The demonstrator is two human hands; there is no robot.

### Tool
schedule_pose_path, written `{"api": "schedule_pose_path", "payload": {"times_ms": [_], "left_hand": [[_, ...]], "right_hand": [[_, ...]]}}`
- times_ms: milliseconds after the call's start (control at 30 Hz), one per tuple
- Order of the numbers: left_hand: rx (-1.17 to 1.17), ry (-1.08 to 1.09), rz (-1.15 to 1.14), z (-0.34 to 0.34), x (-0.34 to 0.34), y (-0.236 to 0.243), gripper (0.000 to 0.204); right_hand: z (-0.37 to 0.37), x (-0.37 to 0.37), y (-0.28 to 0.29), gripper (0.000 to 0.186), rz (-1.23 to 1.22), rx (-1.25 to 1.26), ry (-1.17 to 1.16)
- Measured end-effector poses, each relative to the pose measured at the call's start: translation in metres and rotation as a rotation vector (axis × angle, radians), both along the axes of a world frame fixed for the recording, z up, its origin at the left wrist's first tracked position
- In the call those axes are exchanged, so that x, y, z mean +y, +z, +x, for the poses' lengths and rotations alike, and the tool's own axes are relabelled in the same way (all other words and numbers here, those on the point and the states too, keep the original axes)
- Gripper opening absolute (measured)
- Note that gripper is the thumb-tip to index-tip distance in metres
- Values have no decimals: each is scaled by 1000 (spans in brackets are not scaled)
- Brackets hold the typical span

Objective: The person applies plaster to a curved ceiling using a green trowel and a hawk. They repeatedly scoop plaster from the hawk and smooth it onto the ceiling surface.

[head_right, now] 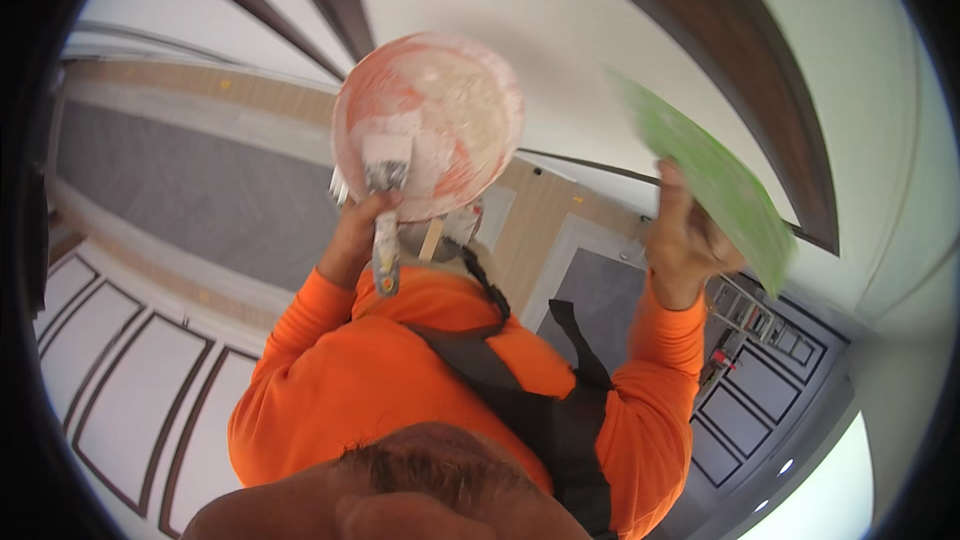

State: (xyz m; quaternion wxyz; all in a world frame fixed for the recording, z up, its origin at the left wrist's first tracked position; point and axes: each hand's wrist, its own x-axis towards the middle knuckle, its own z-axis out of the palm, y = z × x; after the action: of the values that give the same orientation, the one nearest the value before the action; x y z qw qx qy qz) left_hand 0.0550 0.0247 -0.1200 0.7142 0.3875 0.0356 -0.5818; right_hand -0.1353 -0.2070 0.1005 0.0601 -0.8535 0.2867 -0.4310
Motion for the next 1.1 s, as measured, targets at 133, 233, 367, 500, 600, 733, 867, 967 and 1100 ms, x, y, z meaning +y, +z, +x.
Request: {"api": "schedule_pose_path", "payload": {"times_ms": [133, 233, 367, 500, 600, 733, 867, 967, 1100], "left_hand": [[-86, 21, -2, 1, -5, 15, 56], [-98, 43, -6, 3, -12, 32, 58], [-126, 72, -32, -2, -11, 34, 58], [-154, 55, 9, -2, -7, 36, 55], [-172, 30, 8, 0, -6, 36, 55], [-178, 43, 0, 0, -7, 41, 55], [-216, 78, -19, 0, -7, 37, 56], [-221, 26, -3, 3, -6, 37, 56], [-215, 24, 1, 5, -7, 43, 55]], "right_hand": [[21, 21, -43, 10, 430, 126, 50], [39, 37, -58, 12, 520, 233, 71], [58, 47, -84, 13, 596, 147, 125], [70, 45, -97, 14, 532, 132, 102], [75, 42, -105, 18, 540, 120, 130], [81, 39, -107, 18, 498, 116, 182], [85, 36, -107, 17, 363, 139, 183], [82, 34, -99, 16, 242, 271, 162], [87, 40, -95, 15, 277, 282, 202]]}}
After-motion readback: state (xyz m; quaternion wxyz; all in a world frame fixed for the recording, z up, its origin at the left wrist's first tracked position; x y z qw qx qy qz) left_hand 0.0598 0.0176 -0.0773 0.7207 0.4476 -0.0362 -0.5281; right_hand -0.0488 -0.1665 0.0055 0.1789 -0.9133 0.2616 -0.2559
